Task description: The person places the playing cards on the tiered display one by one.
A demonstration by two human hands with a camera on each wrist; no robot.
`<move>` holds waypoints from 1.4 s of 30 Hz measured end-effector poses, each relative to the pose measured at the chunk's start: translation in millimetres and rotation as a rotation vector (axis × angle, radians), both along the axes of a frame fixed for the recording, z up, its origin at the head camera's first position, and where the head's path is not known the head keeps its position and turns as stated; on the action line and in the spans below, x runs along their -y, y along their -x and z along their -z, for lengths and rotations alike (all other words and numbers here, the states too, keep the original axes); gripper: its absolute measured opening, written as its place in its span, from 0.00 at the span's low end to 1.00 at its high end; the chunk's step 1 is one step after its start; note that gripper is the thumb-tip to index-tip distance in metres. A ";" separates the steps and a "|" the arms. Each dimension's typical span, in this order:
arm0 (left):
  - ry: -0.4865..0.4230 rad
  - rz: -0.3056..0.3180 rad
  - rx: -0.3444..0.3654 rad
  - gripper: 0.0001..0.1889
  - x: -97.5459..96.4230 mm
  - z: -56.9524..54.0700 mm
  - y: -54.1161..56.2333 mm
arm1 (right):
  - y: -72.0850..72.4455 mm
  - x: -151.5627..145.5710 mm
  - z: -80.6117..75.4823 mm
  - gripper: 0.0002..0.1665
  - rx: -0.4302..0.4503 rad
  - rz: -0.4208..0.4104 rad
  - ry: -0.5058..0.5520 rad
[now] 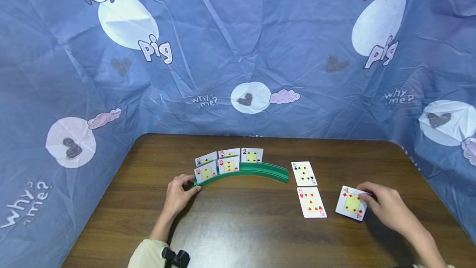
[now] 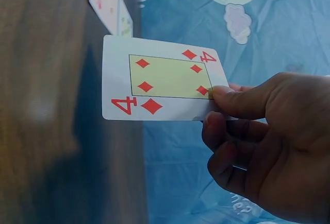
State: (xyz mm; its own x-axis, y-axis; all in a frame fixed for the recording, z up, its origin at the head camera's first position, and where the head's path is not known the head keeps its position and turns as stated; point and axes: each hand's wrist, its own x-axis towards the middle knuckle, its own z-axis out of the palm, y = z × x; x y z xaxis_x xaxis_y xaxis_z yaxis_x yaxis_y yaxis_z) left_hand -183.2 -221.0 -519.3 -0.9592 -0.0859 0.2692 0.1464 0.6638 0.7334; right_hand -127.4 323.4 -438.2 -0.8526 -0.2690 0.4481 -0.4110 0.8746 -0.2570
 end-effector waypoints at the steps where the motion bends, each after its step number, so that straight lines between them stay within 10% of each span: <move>1: 0.000 0.000 0.001 0.12 0.1 0.0 -0.2 | 0.3 0.4 -2.1 0.09 -0.005 -0.002 0.004; 42: 0.002 -0.018 0.017 0.13 -0.6 -0.4 -0.6 | 50.7 93.3 -62.5 0.06 -0.013 -0.141 0.105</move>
